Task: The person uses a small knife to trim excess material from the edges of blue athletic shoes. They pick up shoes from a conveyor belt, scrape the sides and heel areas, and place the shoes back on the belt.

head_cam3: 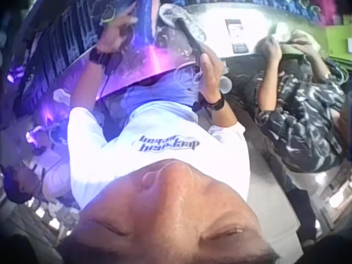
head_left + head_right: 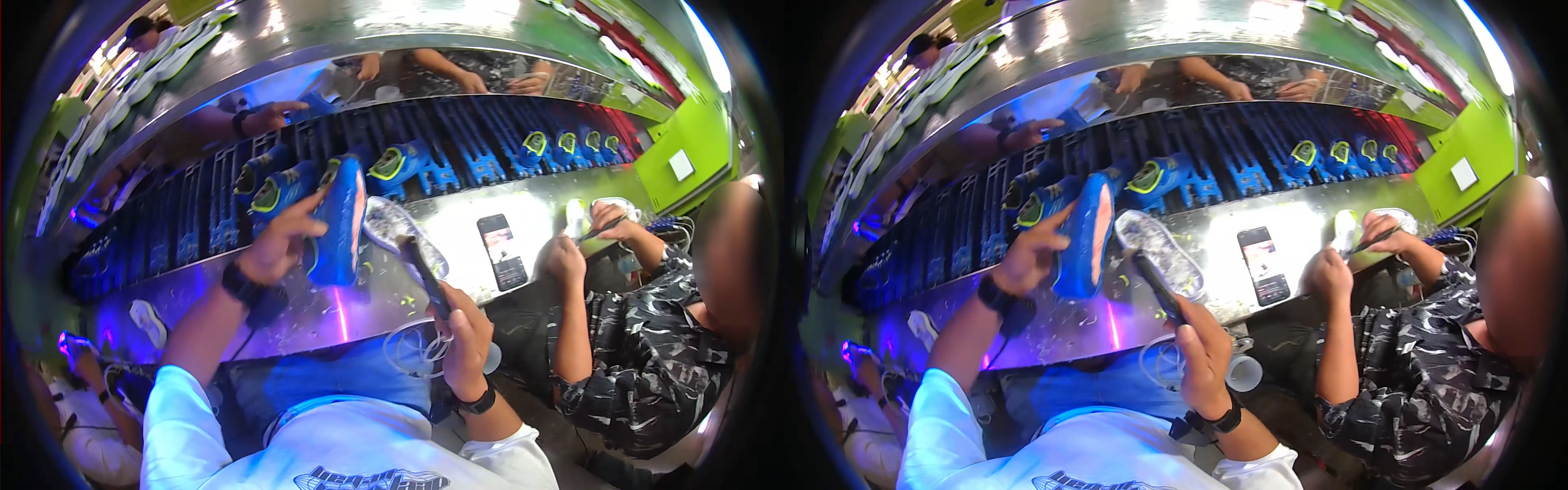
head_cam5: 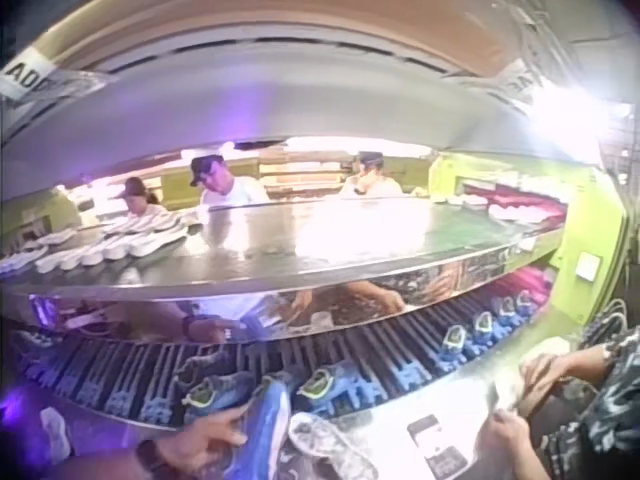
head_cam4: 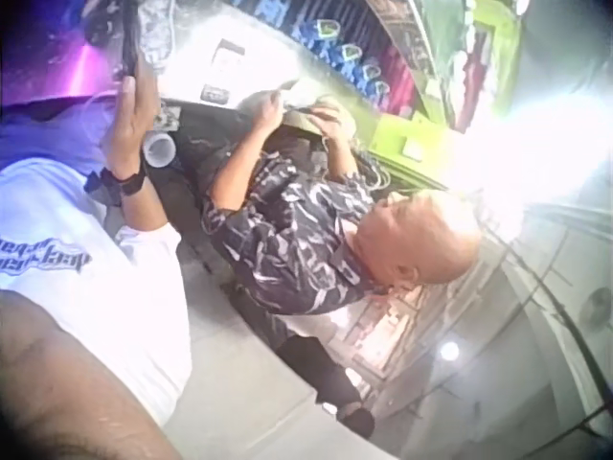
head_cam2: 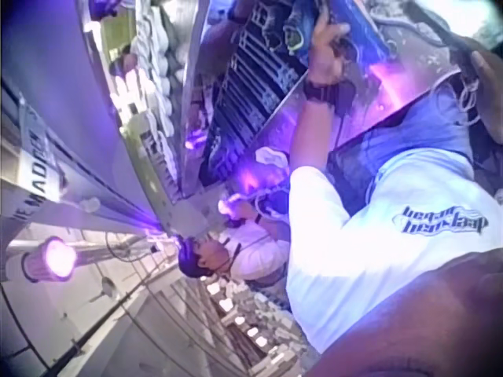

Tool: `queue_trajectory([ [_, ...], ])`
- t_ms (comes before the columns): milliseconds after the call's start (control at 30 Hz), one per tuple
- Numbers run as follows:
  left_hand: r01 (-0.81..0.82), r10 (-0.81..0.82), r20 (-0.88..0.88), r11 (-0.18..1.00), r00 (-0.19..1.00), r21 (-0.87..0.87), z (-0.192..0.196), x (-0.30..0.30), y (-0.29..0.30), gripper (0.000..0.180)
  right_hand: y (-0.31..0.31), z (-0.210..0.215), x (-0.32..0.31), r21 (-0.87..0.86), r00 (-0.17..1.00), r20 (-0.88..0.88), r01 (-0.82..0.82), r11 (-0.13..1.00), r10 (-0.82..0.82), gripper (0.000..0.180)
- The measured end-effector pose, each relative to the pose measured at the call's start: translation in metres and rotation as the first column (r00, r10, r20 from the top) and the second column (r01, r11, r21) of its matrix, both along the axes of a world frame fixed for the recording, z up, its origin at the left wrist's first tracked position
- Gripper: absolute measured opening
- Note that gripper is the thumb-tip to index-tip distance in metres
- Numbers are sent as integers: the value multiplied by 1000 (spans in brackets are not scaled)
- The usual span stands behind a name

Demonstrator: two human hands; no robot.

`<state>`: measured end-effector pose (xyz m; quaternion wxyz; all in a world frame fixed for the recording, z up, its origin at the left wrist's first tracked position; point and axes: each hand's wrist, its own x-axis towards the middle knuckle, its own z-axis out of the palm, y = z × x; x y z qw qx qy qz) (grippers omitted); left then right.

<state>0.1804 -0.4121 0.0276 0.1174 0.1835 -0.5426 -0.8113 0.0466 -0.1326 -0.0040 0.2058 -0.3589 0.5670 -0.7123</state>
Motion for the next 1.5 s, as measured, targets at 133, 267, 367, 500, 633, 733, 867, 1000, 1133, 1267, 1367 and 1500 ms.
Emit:
queue_trajectory([
  [133,260,-91,269,663,959,-702,3,-138,-53,85,23,-9,-12,-7,976,153,160,987,-157,53],
  [267,256,148,292,223,945,-941,-20,-269,-57,78,38,-13,-15,63,950,213,219,974,-228,53],
  [367,254,185,256,33,949,-967,-50,-336,-46,70,46,-16,-15,132,935,229,245,960,-270,51],
  [500,264,186,247,-74,951,-962,-106,-365,-45,38,49,-20,-12,179,926,246,249,952,-288,53],
  [633,244,233,242,21,942,-970,-91,-347,-35,34,48,-23,-6,181,912,254,281,942,-321,56],
  [733,257,223,261,50,939,-965,-54,-298,-44,40,46,-18,-2,176,903,293,272,946,-314,57],
  [867,499,307,420,-255,854,-828,-7,-211,-90,28,43,-22,6,138,921,288,230,963,-261,48],
  [1000,742,381,671,-64,636,-667,-50,-148,-166,60,30,-8,20,110,956,256,116,987,-141,45],
  [1133,580,314,567,60,762,-813,-72,-140,-170,66,32,10,32,147,967,187,145,978,-172,46],
  [1267,436,449,394,11,802,-900,-81,-126,-156,67,33,10,42,177,973,142,156,972,-181,47],
  [1367,432,490,396,44,777,-901,-57,-101,-154,58,37,15,50,196,969,82,213,957,-232,49],
  [1500,211,417,293,233,860,-949,2,-24,-133,67,34,3,59,173,975,85,190,966,-207,50],
])
